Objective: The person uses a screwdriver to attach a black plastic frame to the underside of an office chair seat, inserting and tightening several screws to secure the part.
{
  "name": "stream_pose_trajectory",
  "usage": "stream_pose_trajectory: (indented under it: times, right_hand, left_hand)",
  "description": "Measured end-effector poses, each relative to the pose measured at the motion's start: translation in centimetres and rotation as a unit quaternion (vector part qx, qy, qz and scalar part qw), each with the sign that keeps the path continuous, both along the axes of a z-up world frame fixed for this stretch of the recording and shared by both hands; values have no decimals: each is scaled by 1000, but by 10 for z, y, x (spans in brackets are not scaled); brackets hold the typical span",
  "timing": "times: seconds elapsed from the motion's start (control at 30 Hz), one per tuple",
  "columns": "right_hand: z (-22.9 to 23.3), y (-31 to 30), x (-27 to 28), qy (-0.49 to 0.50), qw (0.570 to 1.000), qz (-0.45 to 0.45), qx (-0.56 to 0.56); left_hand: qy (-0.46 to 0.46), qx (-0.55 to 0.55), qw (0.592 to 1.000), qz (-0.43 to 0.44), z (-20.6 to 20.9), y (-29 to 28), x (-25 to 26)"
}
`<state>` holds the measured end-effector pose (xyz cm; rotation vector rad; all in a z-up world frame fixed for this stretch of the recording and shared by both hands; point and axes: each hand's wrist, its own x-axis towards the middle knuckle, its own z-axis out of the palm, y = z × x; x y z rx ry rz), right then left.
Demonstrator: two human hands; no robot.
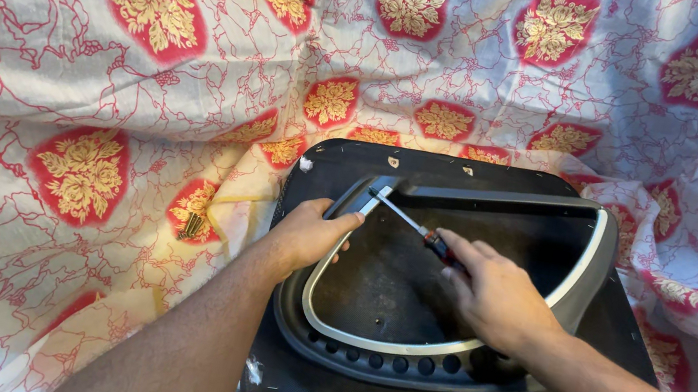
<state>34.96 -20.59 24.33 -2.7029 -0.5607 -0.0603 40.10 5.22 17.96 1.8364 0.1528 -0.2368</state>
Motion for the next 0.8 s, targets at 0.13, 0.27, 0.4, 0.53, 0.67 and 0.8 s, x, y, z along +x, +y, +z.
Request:
stream_pose_trajectory:
  times: [0.13,0.27,0.4,0.53,0.67,0.8]
  right_hand:
    - [-2,-1,-6,-95,984,2,151]
    - [-1,2,-7,2,996,40,76]
    - [1,4,-13,-7,996,0,88]
    - [-2,0,-13,-66,989,53,121]
    - [3,2,-13,8,998,27,56]
    - [10,0,-22,-100,980,55,161]
  left_hand:
    - [-10,-17,1000,-13,-3,11,-17]
    - [-35,14,999,-10,-5,18,-36]
    - [-22,-14,1000,10,-7,16,-49]
    - [-35,-12,999,30,-10,13,-53]
    - [-71,46,995,50,-17,16,-58]
    - [-173,62,980,79,-22,19,-78]
